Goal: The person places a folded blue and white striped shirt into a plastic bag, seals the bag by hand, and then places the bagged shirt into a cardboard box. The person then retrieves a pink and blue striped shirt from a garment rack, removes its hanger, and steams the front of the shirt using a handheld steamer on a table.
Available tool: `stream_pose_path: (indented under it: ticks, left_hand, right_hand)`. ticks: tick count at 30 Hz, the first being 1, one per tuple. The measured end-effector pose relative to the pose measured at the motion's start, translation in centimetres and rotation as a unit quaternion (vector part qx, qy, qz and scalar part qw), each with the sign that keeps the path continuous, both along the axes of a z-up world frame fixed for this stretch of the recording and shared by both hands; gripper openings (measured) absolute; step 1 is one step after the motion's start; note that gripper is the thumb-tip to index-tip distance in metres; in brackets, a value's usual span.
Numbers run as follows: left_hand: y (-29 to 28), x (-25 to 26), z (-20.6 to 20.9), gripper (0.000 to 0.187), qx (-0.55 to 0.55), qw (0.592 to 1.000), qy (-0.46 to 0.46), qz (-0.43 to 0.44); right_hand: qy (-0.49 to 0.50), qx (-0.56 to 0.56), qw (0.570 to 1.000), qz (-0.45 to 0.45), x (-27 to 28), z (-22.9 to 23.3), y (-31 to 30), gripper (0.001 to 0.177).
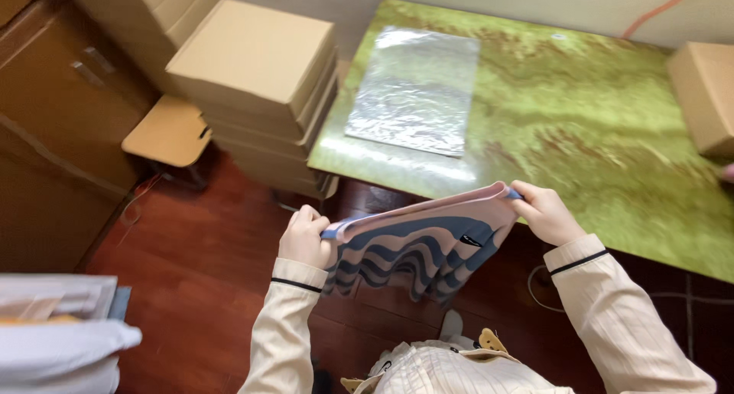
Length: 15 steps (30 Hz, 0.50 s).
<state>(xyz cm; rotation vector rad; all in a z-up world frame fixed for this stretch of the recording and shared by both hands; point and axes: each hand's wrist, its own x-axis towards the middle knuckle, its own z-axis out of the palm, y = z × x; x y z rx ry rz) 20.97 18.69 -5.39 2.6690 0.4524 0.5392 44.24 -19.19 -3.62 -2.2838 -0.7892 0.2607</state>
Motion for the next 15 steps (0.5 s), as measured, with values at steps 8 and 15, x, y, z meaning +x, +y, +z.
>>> stream_pose_path:
  ticks: [8, 15]
  left_hand:
    - [-4.5, 10.1, -1.1, 0.016, -0.130, 0.989, -0.072, -0.015]
    - [-10.4, 17.5, 2.4, 0.028, -0.122, 0.982, -0.099, -0.103]
  right_hand:
    - [0.083, 0.135, 0.985, -0.063, -2.2, 5.2, -6.6, 0.022]
    - [0.119, -0.078, 0.984, -0.106, -0.3, 8.0, -16.2, 0.037]
